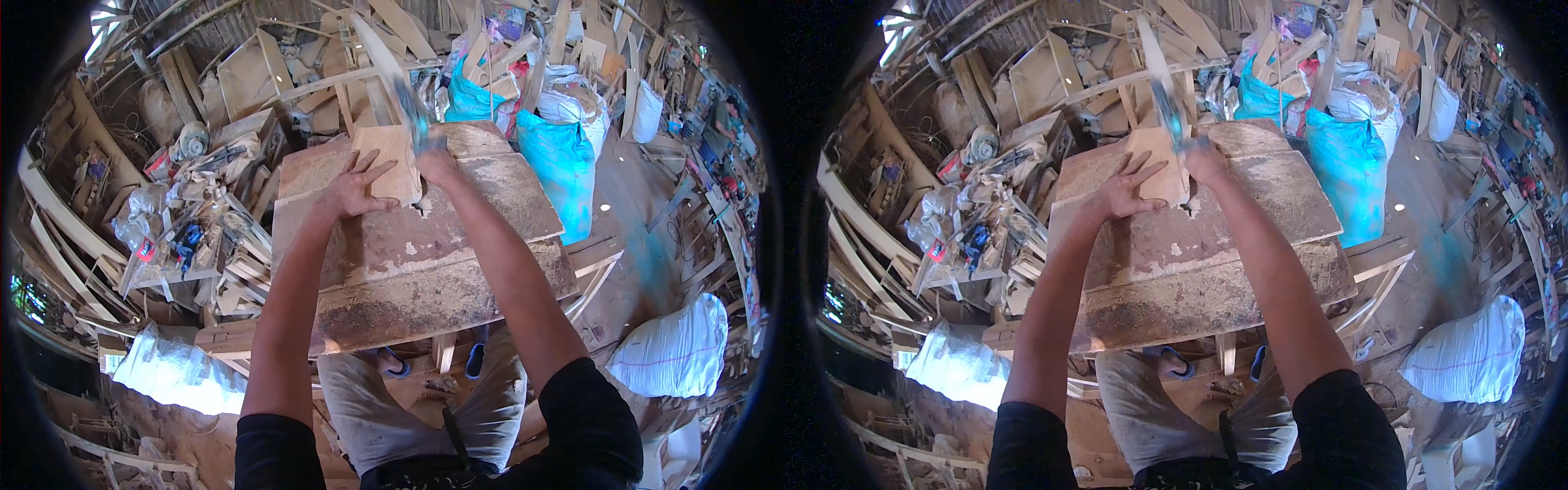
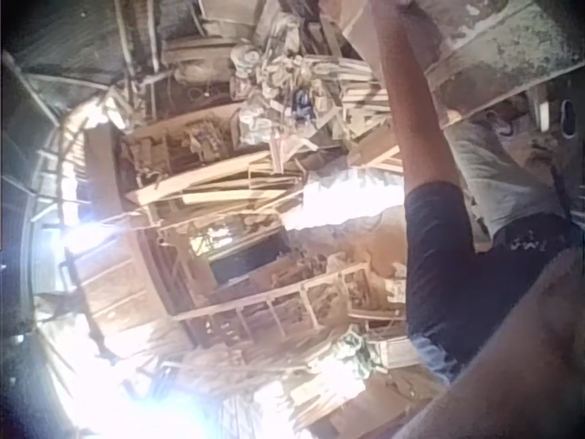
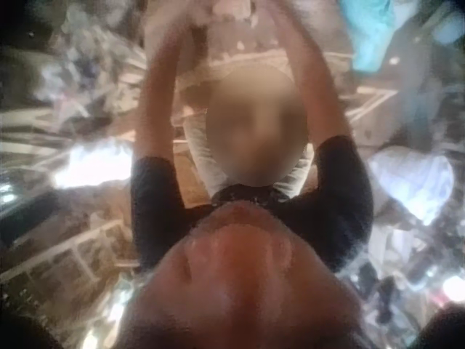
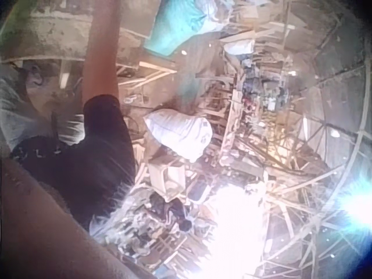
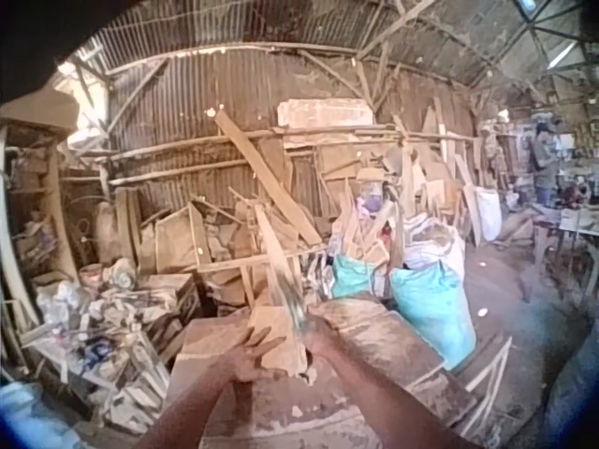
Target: The person saws through pieces of wood using a scroll saw, turning and guiding the wood by hand to follow curved lines, and periodically moves cut pieces aside.
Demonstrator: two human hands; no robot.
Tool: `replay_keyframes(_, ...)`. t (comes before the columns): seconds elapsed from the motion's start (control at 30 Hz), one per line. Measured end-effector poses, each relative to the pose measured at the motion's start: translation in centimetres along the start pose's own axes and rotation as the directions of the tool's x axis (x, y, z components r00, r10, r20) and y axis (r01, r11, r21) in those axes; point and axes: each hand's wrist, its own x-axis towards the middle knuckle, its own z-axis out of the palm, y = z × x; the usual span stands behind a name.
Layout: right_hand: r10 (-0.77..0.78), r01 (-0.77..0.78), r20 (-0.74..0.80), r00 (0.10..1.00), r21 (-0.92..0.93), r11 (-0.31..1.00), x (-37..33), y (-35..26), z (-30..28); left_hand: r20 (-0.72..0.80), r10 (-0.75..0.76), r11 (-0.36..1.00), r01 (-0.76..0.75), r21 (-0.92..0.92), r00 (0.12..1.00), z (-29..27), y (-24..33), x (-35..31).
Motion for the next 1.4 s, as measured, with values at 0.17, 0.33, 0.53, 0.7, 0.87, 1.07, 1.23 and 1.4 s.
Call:
replay_keyframes(0.17,-0.076,0.083,-0.066,0.995,0.113,0.990,-1.1,-1.1,-0.2,0.048,-0.065,0.998,0.064,0.030,0.997,-0.6,0.4,-0.8)
replay_keyframes(0.33,-0.235,0.236,-0.064,0.970,0.014,0.972,-1.3,0.1,-1.1,0.072,-0.092,0.996,0.091,0.019,0.993,-1.1,1.2,-0.4)
replay_keyframes(0.53,-0.056,0.058,-0.016,0.998,0.151,0.987,-2.1,-1.6,-0.9,0.075,-0.139,0.990,0.138,0.022,0.987,-0.4,0.3,-1.1)
replay_keyframes(0.7,-0.043,0.042,0.048,0.998,0.025,0.999,0.7,1.0,-0.4,0.042,-0.139,0.990,0.139,0.017,0.989,-0.2,1.2,0.5)
replay_keyframes(0.87,-0.205,0.226,-0.106,0.973,0.261,0.938,1.8,2.5,1.6,0.074,-0.185,0.982,0.180,0.064,0.980,-0.7,1.9,-0.6)
replay_keyframes(1.07,-0.237,0.227,0.002,0.972,0.277,0.934,2.0,1.4,0.8,0.081,-0.286,0.948,0.270,0.166,0.955,-3.1,5.0,-5.3)
replay_keyframes(1.23,-0.193,0.165,0.125,0.973,0.206,0.965,-1.2,3.3,-2.8,0.178,-0.562,0.826,0.539,0.163,0.807,-8.7,6.7,-4.3)
replay_keyframes(1.4,-0.377,0.376,-0.144,0.915,-0.037,0.926,-6.7,9.5,-5.8,-0.205,-0.170,0.904,0.236,0.358,0.964,-3.0,-4.0,-4.3)
